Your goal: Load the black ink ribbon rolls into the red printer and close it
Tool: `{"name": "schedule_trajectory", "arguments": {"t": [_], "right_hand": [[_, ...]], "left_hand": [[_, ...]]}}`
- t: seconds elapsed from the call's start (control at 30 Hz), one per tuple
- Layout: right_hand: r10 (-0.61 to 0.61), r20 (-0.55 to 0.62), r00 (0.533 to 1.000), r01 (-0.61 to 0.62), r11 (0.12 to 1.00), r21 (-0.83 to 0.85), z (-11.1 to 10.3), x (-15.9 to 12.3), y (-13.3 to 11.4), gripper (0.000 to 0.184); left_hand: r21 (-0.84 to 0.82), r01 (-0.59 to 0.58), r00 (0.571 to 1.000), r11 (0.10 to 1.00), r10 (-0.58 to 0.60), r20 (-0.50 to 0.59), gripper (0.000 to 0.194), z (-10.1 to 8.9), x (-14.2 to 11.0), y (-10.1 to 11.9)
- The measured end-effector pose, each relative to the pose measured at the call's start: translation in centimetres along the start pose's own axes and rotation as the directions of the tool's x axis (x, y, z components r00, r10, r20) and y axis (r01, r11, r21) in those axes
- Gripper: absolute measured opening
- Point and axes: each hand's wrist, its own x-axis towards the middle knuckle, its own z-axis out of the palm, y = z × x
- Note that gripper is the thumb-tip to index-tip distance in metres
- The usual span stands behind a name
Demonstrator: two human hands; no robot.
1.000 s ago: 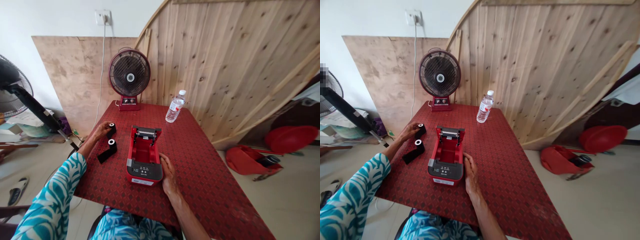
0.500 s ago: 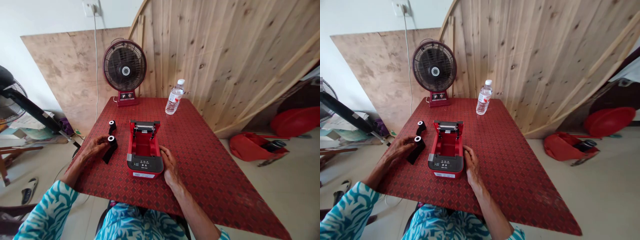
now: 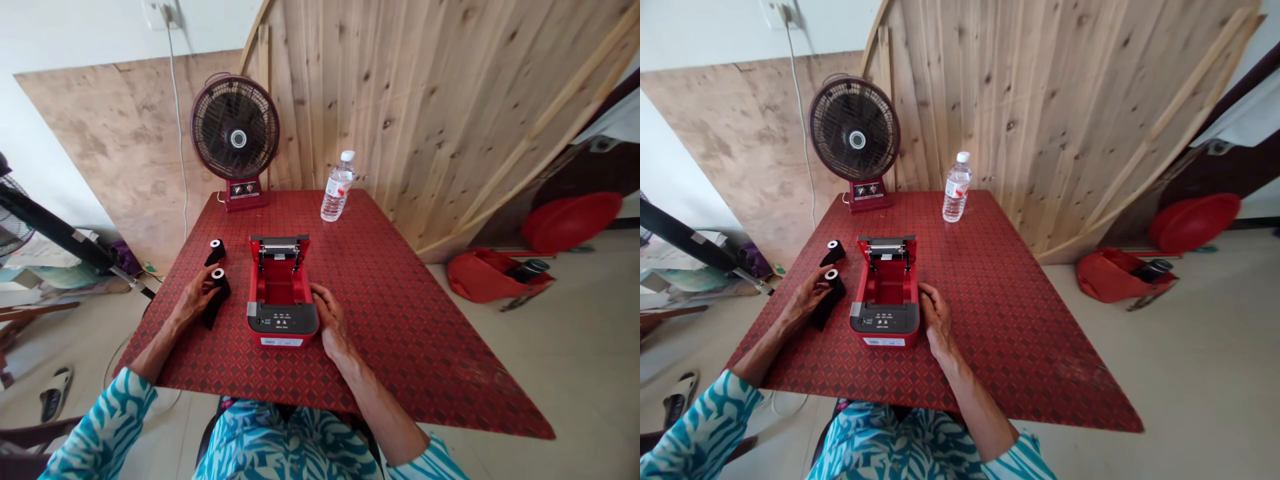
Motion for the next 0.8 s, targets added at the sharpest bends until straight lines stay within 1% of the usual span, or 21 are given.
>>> {"name": "schedule_trajectory", "arguments": {"t": [0.1,0.17,0.23,0.3,0.4,0.47,0.53,0.57,0.67,0.73,0.8], "right_hand": [[-0.010,0.000,1.000,0.010,1.000,0.004,0.0,0.0,-0.2,0.033],[-0.015,0.006,1.000,0.015,1.000,0.010,0.0,-0.1,-0.4,0.032],[-0.014,0.014,1.000,0.014,1.000,0.013,0.0,-0.1,-0.5,0.032],[-0.010,0.019,1.000,0.010,1.000,0.014,0.1,-0.1,-0.6,0.031],[-0.010,0.025,1.000,0.009,1.000,0.026,0.1,-0.1,-0.5,0.031],[-0.014,0.026,1.000,0.013,0.999,0.039,0.2,-0.1,-0.4,0.030],[-0.021,0.020,1.000,0.020,0.999,0.045,0.2,-0.1,-0.3,0.030],[-0.023,0.015,1.000,0.022,0.999,0.047,0.3,-0.1,-0.3,0.029],[-0.012,0.009,1.000,0.011,0.998,0.061,0.4,-0.1,-0.3,0.029],[-0.008,0.013,1.000,0.006,0.997,0.082,0.5,-0.1,-0.4,0.030],[-0.013,0.016,1.000,0.011,0.995,0.101,0.6,-0.2,-0.4,0.030]], "left_hand": [[-0.035,0.018,1.000,0.999,-0.018,-0.001,0.060,0.2,0.4,0.3],[-0.089,0.019,1.000,0.996,-0.019,0.006,0.063,-0.2,0.2,1.3],[-0.166,0.025,1.000,0.986,-0.021,0.022,0.064,-0.8,-0.4,2.9],[-0.221,0.033,0.999,0.975,-0.027,0.029,0.061,-1.3,-1.2,5.0],[-0.251,0.039,0.997,0.967,-0.022,0.072,0.055,-1.2,-2.3,8.3],[-0.270,0.020,0.993,0.963,0.014,0.121,0.056,-0.2,-2.6,10.0],[-0.266,-0.034,0.984,0.963,0.079,0.160,0.056,1.3,-2.5,11.3],[-0.253,-0.067,0.978,0.965,0.114,0.176,0.053,2.2,-2.3,11.7],[-0.181,-0.141,0.958,0.973,0.180,0.224,0.039,4.7,-1.4,12.5],[-0.108,-0.159,0.955,0.981,0.180,0.235,0.034,6.0,-0.7,12.7],[0.007,-0.178,0.960,0.984,0.172,0.221,0.030,6.7,-0.2,12.8]]}}
